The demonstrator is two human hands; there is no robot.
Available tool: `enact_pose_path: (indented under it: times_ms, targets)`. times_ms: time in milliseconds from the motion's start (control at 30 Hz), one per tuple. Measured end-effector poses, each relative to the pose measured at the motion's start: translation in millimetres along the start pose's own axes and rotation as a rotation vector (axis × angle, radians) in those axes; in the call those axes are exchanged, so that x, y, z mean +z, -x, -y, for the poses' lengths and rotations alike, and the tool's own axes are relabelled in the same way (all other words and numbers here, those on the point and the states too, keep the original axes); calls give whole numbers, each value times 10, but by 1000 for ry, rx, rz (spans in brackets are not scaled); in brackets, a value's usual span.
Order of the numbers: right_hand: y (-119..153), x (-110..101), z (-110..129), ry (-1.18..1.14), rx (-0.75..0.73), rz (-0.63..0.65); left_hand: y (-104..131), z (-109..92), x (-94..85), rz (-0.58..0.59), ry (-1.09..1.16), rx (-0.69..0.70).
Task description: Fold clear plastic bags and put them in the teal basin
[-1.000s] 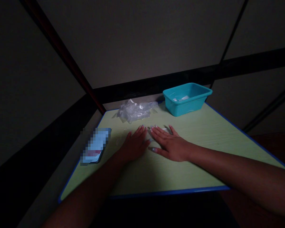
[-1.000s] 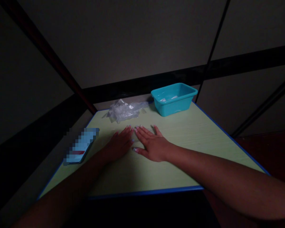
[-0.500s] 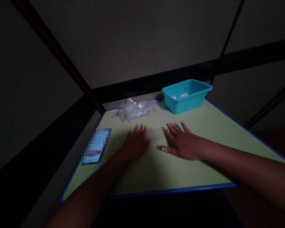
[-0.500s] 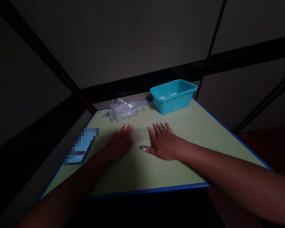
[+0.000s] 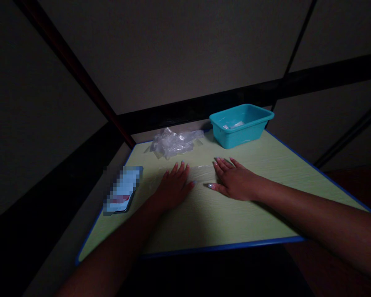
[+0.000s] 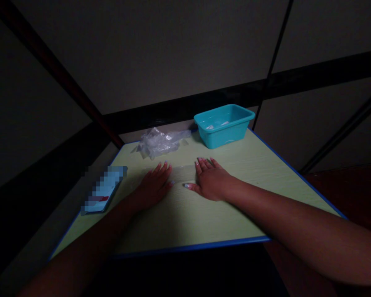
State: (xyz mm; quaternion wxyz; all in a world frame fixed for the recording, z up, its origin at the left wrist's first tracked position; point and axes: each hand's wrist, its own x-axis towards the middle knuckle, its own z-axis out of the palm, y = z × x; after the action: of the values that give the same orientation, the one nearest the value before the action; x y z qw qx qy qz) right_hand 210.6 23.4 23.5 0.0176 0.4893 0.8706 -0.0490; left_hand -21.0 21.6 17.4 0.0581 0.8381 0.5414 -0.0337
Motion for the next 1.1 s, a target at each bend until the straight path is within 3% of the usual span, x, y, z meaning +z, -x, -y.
enact_pose_path:
  times_ms: [300, 400, 500, 567, 833, 1100]
  targets:
    - [-2, 118, -74, -12, -4, -74, 45, -37, 0, -73, -10, -119]
    - [5, 113, -59, -3, -2, -72, 56, -136, -40, -105, 24, 82]
    - [12, 89, -35, -5, 14, -56, 51, -225, -35, -49, 73, 319]
    - [14, 78, -27, 10, 24, -41, 44, -243, -20, -8, 88, 352]
    - [20, 62, -34, 21, 12, -34, 41, -52, -46, 38, 131, 160]
    - [4, 160, -98, -30, -15, -87, -31, 340, -5, 36, 123, 6]
